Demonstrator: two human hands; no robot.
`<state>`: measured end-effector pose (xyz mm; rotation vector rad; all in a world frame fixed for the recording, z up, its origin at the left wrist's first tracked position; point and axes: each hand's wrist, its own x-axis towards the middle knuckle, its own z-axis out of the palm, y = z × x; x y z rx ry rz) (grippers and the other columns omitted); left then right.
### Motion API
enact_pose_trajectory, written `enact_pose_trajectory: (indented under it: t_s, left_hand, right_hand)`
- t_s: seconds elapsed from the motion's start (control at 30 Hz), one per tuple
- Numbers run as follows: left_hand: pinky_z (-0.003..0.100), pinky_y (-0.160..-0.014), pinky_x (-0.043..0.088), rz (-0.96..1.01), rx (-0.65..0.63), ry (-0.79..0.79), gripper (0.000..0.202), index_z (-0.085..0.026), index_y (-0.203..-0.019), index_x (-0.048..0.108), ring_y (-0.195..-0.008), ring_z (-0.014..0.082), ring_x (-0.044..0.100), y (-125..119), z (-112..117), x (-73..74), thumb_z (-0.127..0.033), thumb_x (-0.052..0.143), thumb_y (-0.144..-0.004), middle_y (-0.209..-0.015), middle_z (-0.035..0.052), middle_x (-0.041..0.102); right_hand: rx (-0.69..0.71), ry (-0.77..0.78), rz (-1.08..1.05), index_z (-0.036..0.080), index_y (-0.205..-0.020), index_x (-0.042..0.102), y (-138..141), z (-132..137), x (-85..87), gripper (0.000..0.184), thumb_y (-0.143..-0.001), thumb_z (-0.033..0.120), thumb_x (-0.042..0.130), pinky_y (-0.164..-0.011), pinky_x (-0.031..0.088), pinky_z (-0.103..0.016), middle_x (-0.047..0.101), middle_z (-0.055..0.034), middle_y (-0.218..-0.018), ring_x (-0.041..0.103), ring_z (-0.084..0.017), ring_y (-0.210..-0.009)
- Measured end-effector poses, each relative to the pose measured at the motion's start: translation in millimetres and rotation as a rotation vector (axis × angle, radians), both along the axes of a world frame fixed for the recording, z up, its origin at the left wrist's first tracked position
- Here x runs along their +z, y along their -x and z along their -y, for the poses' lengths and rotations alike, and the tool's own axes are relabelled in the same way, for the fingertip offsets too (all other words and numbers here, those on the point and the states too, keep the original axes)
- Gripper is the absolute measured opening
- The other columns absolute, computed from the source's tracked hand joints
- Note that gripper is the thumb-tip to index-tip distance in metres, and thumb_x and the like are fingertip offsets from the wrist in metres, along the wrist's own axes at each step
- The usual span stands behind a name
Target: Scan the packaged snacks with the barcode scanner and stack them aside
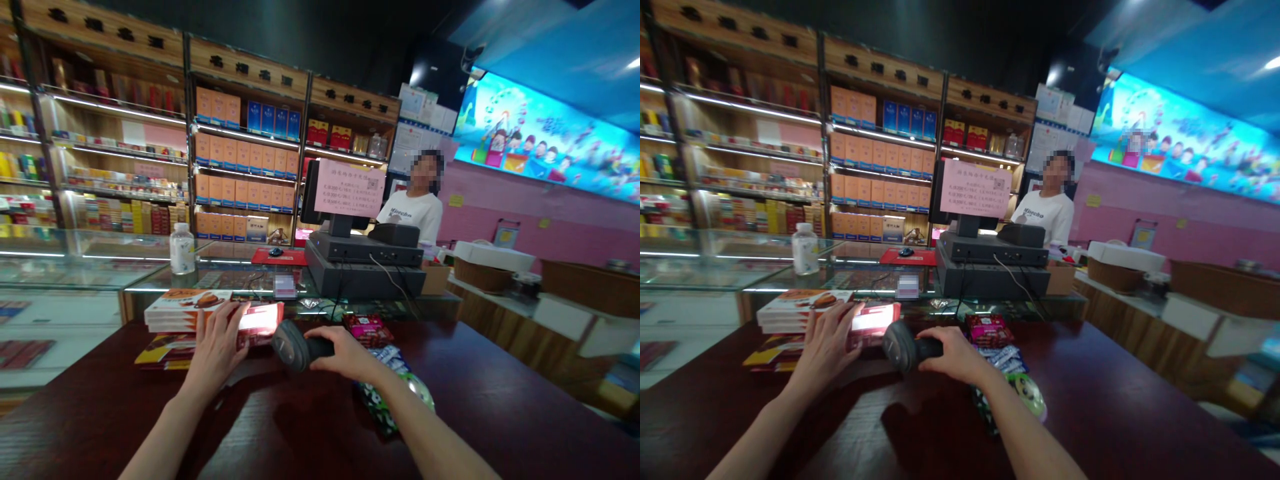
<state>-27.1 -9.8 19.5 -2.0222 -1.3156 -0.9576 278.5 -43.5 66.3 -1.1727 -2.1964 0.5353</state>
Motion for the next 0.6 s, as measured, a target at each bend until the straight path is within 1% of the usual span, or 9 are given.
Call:
enact_pose_trajectory:
  t_s: [0.2, 0.27, 0.33, 0.43, 0.53, 0.6]
  left_hand:
    - [0.065, -0.119, 0.015, 0.020, -0.013, 0.027, 0.076, -0.022, -0.149, 0.036, -0.136, 0.0344, 0.042, 1.2, -1.6, -2.4, -0.017, 0.060, -0.077, -0.142, 0.0143, 0.049]
    - [0.065, -0.119, 0.015, 0.037, -0.015, 0.033, 0.076, -0.023, -0.149, 0.036, -0.136, 0.0346, 0.042, 0.5, -1.4, -1.9, -0.018, 0.060, -0.078, -0.142, 0.0140, 0.049]
    - [0.065, -0.119, 0.015, 0.048, -0.020, 0.027, 0.076, -0.023, -0.149, 0.036, -0.135, 0.0344, 0.043, -0.8, -0.4, -0.6, -0.019, 0.060, -0.078, -0.142, 0.0139, 0.049]
    - [0.064, -0.119, 0.014, 0.045, -0.029, 0.013, 0.075, -0.023, -0.148, 0.037, -0.134, 0.0336, 0.044, -3.0, 1.9, 1.5, -0.019, 0.061, -0.077, -0.139, 0.0136, 0.051]
    - [0.063, -0.120, 0.013, 0.046, -0.035, 0.012, 0.075, -0.023, -0.148, 0.037, -0.133, 0.0331, 0.045, -4.2, 3.2, 1.7, -0.017, 0.061, -0.077, -0.139, 0.0130, 0.051]
    - [0.064, -0.119, 0.013, 0.052, -0.042, 0.014, 0.075, -0.023, -0.148, 0.037, -0.133, 0.0333, 0.045, -4.2, 2.9, 0.9, -0.017, 0.060, -0.077, -0.139, 0.0128, 0.051]
  right_hand:
    - [0.007, -0.016, 0.040, 0.025, -0.121, 0.069, -1.1, 5.4, -4.1, 0.056, -0.069, 0.039, 0.084, -0.107, 0.038, -0.043, 0.070, -0.0060, -0.123, 0.061, -0.028, -0.116]
    - [0.018, -0.015, 0.089, 0.025, -0.126, 0.066, -1.7, 10.4, -10.1, 0.061, -0.069, 0.038, 0.084, -0.112, 0.032, -0.046, 0.069, -0.0064, -0.125, 0.059, -0.029, -0.119]
    - [0.038, -0.001, 0.133, 0.027, -0.135, 0.058, -2.5, 15.6, -18.1, 0.069, -0.071, 0.036, 0.082, -0.118, 0.022, -0.050, 0.066, -0.0063, -0.131, 0.056, -0.028, -0.124]
    - [0.058, 0.007, 0.196, 0.029, -0.142, 0.050, -4.0, 21.5, -29.8, 0.070, -0.076, 0.028, 0.075, -0.121, 0.013, -0.054, 0.062, -0.0066, -0.136, 0.055, -0.026, -0.126]
    - [0.065, 0.010, 0.229, 0.030, -0.143, 0.049, -6.7, 23.7, -37.2, 0.068, -0.078, 0.021, 0.069, -0.122, 0.006, -0.057, 0.061, -0.0064, -0.137, 0.055, -0.025, -0.127]
    - [0.071, 0.016, 0.227, 0.030, -0.143, 0.049, -8.9, 23.2, -39.6, 0.069, -0.078, 0.020, 0.067, -0.122, 0.004, -0.057, 0.061, -0.0059, -0.137, 0.054, -0.026, -0.128]
